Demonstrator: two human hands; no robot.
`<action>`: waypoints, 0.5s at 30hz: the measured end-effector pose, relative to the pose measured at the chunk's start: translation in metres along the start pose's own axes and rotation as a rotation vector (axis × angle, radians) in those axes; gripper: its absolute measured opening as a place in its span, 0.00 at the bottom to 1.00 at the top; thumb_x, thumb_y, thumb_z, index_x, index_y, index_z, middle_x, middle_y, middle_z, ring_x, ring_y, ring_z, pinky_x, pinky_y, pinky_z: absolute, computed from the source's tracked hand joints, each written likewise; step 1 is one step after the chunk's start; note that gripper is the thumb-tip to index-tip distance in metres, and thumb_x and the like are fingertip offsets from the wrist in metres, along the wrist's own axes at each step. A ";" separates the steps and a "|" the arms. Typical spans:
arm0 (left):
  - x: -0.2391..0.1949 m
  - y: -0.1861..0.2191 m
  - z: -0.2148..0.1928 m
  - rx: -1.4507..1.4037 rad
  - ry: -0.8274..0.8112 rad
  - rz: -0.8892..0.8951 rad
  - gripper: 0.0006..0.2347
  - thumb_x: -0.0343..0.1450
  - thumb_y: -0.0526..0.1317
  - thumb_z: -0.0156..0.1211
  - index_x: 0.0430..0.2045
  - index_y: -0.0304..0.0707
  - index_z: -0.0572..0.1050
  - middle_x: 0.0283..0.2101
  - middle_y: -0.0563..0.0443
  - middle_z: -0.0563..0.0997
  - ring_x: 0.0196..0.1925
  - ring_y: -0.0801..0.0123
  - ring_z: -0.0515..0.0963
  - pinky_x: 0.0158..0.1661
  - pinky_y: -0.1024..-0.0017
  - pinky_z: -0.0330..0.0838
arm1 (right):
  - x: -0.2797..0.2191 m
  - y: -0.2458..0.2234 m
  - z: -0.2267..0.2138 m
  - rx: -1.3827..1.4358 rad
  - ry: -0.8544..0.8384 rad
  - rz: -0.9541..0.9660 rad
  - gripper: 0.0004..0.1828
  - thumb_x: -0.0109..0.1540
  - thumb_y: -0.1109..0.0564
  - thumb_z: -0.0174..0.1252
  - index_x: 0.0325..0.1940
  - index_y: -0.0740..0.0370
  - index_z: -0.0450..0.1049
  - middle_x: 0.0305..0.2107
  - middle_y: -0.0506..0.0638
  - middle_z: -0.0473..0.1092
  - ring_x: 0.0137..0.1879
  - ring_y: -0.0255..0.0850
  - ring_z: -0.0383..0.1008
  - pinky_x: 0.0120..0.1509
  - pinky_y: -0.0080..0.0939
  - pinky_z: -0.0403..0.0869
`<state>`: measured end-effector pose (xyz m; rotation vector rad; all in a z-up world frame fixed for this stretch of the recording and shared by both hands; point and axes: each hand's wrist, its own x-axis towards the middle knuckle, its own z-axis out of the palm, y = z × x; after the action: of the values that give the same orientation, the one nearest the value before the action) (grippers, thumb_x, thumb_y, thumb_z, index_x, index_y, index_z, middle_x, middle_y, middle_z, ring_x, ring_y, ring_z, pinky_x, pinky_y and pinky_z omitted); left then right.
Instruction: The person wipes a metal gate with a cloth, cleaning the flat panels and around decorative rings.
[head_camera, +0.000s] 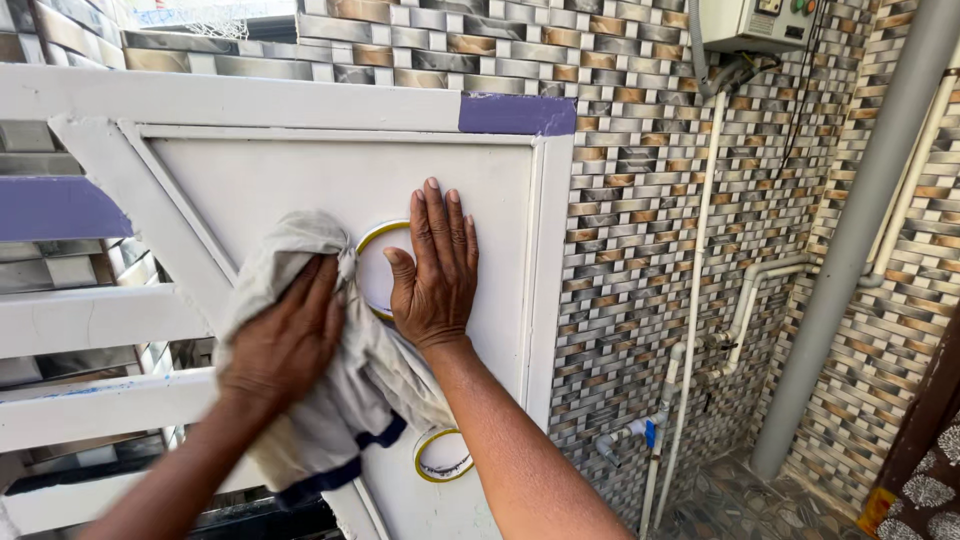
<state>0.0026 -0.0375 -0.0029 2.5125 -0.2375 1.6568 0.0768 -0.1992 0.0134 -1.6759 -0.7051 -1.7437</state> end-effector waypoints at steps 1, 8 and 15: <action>0.006 -0.013 -0.014 0.023 -0.054 -0.027 0.23 0.78 0.47 0.42 0.69 0.40 0.63 0.65 0.37 0.72 0.60 0.48 0.77 0.54 0.56 0.74 | -0.001 0.000 0.000 -0.010 0.000 -0.002 0.37 0.75 0.33 0.27 0.80 0.56 0.56 0.78 0.49 0.53 0.85 0.49 0.49 0.88 0.56 0.47; 0.045 -0.041 -0.019 0.221 0.312 0.087 0.22 0.80 0.44 0.45 0.69 0.32 0.65 0.67 0.34 0.72 0.62 0.44 0.77 0.60 0.55 0.73 | 0.000 0.000 0.003 -0.031 -0.010 -0.002 0.37 0.75 0.33 0.27 0.80 0.55 0.55 0.78 0.48 0.53 0.85 0.48 0.48 0.88 0.57 0.46; -0.030 -0.063 -0.002 0.127 -0.335 0.474 0.27 0.73 0.48 0.47 0.69 0.42 0.64 0.61 0.42 0.74 0.56 0.56 0.80 0.51 0.58 0.75 | 0.001 -0.003 0.000 -0.012 -0.008 -0.005 0.36 0.75 0.34 0.29 0.80 0.56 0.55 0.78 0.49 0.53 0.85 0.49 0.48 0.87 0.57 0.46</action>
<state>0.0019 0.0260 -0.0304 2.9956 -0.8422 1.3968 0.0744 -0.1972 0.0149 -1.6917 -0.7042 -1.7490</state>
